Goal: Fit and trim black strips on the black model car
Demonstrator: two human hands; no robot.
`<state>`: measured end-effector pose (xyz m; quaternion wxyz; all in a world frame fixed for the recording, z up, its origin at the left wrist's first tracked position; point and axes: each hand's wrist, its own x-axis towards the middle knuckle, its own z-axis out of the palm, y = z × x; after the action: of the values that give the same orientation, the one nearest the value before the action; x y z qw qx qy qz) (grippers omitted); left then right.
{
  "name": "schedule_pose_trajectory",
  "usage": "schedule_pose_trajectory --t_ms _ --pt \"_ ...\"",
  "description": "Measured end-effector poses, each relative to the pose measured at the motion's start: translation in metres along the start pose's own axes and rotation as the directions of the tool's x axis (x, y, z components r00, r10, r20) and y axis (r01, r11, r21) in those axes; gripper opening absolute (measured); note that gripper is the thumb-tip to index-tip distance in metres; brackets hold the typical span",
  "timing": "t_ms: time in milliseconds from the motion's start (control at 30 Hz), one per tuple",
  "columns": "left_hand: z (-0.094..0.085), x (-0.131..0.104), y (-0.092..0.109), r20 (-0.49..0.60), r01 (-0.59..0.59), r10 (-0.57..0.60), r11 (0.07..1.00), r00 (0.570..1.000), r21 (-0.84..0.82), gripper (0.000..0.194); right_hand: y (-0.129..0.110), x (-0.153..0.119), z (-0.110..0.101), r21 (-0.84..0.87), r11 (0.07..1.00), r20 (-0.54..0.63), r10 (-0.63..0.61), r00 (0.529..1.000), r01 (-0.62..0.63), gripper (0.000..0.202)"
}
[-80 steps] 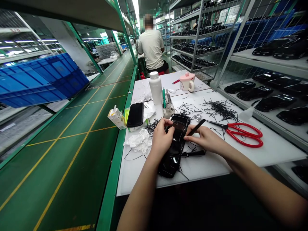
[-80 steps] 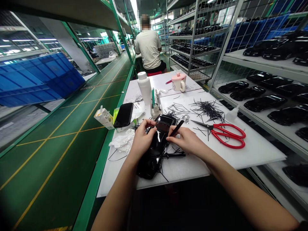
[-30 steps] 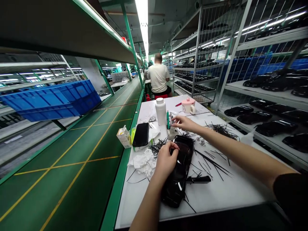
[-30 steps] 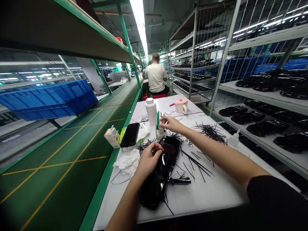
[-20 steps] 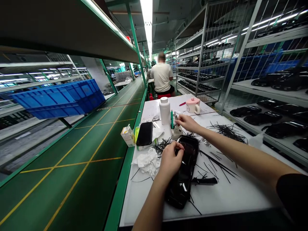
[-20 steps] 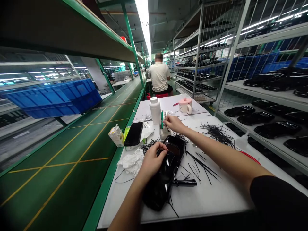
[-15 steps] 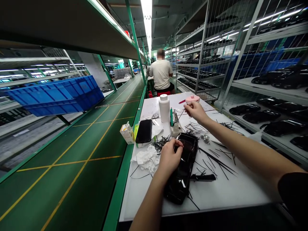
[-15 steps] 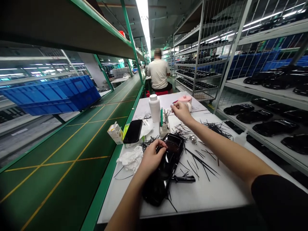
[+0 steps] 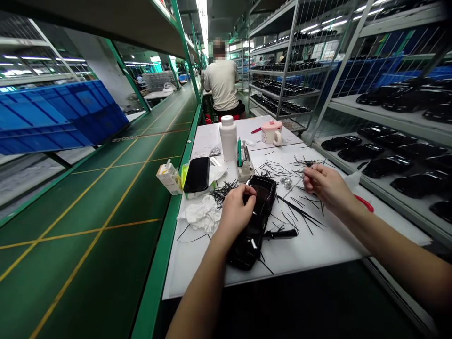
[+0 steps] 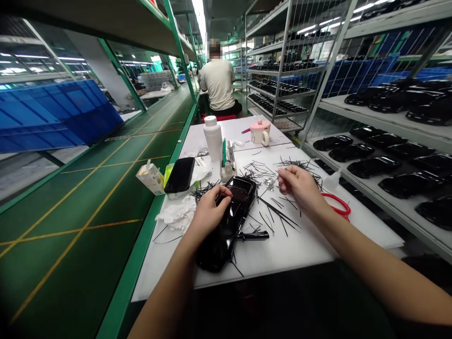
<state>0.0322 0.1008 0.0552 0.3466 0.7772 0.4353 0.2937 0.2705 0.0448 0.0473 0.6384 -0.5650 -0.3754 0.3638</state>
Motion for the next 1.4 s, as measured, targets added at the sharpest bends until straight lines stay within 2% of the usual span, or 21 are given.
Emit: schedule_pose_trajectory --t_ms 100,233,567,967,1100,1200,1300,1400 --pt "0.001 0.0 0.0 -0.007 -0.004 0.004 1.0 1.0 0.001 0.013 0.014 -0.024 0.009 0.006 0.998 0.051 0.058 0.997 -0.059 0.045" --pt "0.001 0.001 -0.001 -0.012 -0.009 0.009 1.0 1.0 0.005 0.012 0.025 -0.038 0.024 0.008 0.996 0.108 0.087 0.99 -0.089 0.042" --pt "0.002 0.0 -0.002 -0.007 -0.032 0.032 0.999 0.999 -0.005 0.011 0.032 -0.039 0.035 -0.023 0.998 0.131 0.064 0.989 -0.061 0.04" --pt "0.002 0.001 -0.001 0.005 -0.02 0.02 1.0 1.0 -0.005 0.011 0.032 -0.044 0.036 -0.083 0.997 0.128 0.007 0.992 0.003 0.04" --pt "0.0 -0.002 0.0 0.005 -0.025 0.025 0.999 1.0 0.022 0.012 0.021 -0.054 0.036 -0.124 0.989 0.143 -0.063 0.988 0.081 0.035" --pt "-0.004 -0.008 0.003 0.014 -0.051 0.05 0.997 0.999 0.057 0.013 -0.001 -0.051 0.033 -0.164 0.962 0.109 -0.204 0.973 0.22 0.028" --pt "-0.013 -0.016 0.008 0.09 -0.107 0.101 0.991 0.991 0.076 0.022 -0.025 -0.027 0.038 -0.241 0.868 0.069 -0.431 0.9 0.434 0.025" --pt "-0.02 -0.022 0.012 0.237 -0.168 0.147 0.983 0.96 0.071 0.043 -0.038 0.013 0.057 -0.322 0.758 0.166 -0.545 0.822 0.567 0.026"
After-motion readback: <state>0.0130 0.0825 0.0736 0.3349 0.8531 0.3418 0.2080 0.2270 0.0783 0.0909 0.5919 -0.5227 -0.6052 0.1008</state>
